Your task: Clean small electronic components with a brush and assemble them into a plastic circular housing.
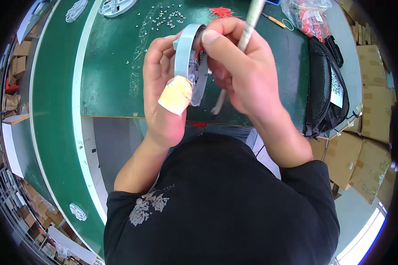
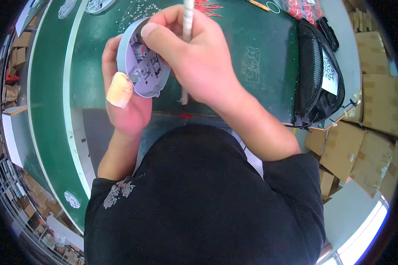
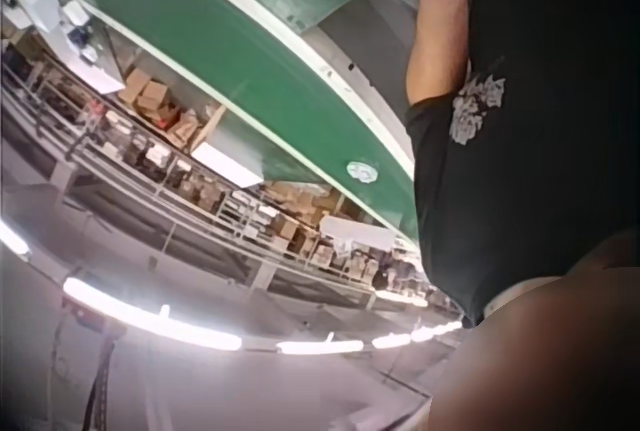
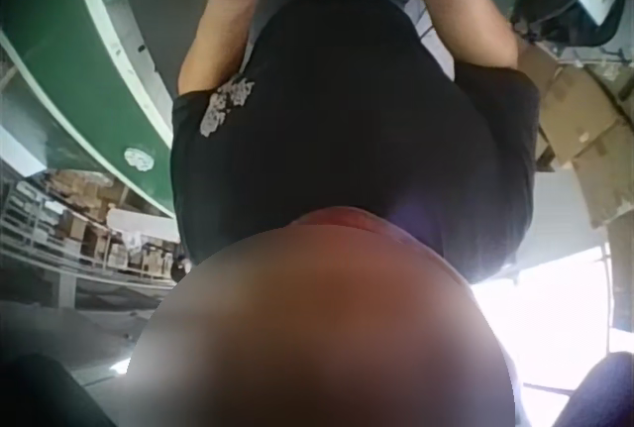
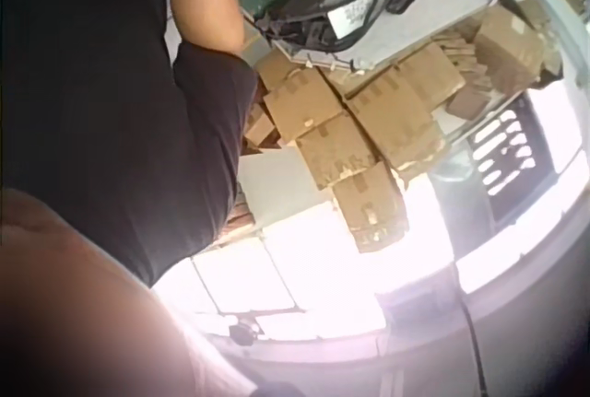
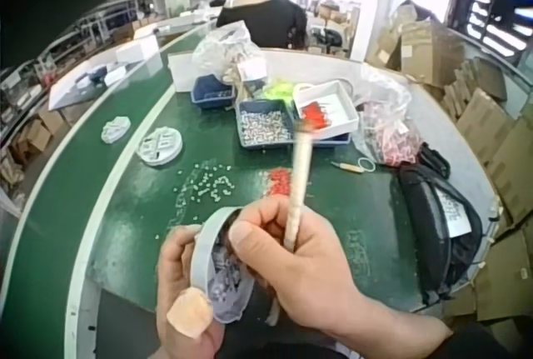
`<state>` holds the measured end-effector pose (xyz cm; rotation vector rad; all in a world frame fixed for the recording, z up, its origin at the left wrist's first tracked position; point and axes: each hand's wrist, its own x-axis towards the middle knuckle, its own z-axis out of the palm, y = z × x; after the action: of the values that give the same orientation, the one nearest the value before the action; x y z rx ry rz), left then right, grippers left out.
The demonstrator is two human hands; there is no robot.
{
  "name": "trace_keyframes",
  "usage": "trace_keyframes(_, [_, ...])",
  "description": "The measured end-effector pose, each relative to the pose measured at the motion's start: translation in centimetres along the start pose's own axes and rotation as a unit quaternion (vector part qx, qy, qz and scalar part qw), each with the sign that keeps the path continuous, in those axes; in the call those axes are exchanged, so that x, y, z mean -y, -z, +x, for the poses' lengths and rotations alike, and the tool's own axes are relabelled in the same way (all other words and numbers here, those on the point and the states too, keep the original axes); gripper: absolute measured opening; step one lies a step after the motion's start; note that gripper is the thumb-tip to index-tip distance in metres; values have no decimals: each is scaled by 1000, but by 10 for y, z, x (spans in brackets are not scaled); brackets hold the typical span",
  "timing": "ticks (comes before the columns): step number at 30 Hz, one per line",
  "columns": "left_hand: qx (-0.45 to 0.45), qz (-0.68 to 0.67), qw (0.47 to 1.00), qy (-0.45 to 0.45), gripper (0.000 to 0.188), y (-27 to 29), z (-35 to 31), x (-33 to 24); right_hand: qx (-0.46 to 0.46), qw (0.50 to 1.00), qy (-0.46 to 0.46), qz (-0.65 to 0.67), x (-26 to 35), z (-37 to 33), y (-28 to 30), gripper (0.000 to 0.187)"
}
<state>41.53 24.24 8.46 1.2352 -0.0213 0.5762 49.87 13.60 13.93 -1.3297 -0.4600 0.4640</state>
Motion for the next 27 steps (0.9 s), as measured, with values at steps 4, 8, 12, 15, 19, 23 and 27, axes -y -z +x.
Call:
trace_keyframes(4, [-26, -62, 996, 54, 76, -1, 2, -4, 4, 995, 65, 71, -14, -5, -6, 10])
trace_keyframes(8, [-12, -176, 984, 21, 62, -4, 5, 2, 5, 996, 87, 20, -10, 1, -5, 9])
trace_keyframes(12, [-54, -112, 989, 77, 70, -3, 11, -5, 16, 995, 72, -68, 0, 0, -5, 11])
trace_keyframes(15, [-49, -115, 990, 70, 67, -1, 14, -5, 17, 991, 80, -104, -2, 4, -4, 13])
trace_keyframes(19, [-67, -135, 987, 59, 66, -1, 14, -4, 4, 985, 94, -142, -2, 5, -4, 15])
trace_keyframes(23, [-51, -216, 975, 31, 61, 2, 15, -3, 11, 976, 60, -209, 2, 3, -3, 15])
trace_keyframes(27, [-46, -195, 979, 28, 62, 4, 14, 1, 6, 964, 86, -253, 4, 1, -2, 14])
